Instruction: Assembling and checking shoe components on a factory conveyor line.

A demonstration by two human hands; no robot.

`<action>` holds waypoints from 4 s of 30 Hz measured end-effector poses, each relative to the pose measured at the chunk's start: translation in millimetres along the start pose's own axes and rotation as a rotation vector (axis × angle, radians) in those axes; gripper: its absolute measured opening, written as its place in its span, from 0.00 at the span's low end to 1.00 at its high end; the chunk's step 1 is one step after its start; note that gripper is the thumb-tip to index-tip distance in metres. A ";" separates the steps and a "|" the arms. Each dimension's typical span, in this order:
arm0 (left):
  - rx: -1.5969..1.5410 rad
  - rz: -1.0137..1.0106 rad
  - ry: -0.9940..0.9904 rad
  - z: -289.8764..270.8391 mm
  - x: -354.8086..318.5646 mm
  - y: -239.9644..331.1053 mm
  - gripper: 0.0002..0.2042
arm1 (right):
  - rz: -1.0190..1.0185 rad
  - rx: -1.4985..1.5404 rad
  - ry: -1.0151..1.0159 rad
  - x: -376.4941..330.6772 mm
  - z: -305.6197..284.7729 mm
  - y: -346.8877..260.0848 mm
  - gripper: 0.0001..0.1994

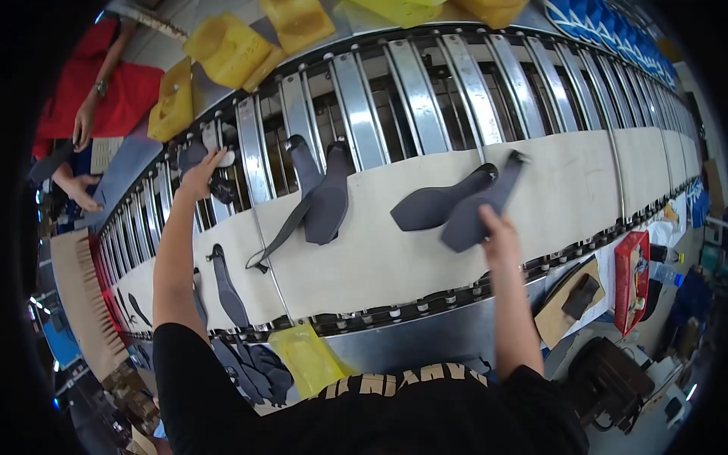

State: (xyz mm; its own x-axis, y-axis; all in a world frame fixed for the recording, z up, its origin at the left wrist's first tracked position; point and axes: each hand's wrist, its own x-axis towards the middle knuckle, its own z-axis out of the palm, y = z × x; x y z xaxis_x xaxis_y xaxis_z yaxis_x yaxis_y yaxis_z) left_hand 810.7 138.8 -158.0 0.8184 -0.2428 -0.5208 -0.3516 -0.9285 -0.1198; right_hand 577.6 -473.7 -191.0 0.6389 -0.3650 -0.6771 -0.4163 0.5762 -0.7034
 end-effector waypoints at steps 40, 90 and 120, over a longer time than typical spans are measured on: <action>-0.805 -0.645 0.192 48.5 -234.1 70.8 0.22 | -0.127 -0.411 -0.722 -69.7 282.0 159.9 0.53; -1.626 -0.520 0.666 404.5 -840.4 551.2 0.15 | 0.472 -1.578 -2.022 -572.6 -84.8 328.4 0.15; -1.772 -1.112 0.359 996.3 -1305.6 124.8 0.20 | -0.441 -1.511 -2.109 -1096.0 160.7 946.7 0.20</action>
State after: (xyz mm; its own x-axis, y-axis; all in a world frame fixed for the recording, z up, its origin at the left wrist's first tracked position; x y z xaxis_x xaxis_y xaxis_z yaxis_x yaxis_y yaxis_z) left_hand -754.5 620.0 -335.1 0.4352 0.6307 -0.6425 0.7425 0.1522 0.6524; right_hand -412.8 589.3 -80.0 -0.1181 0.9605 -0.2520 0.4469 -0.1752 -0.8773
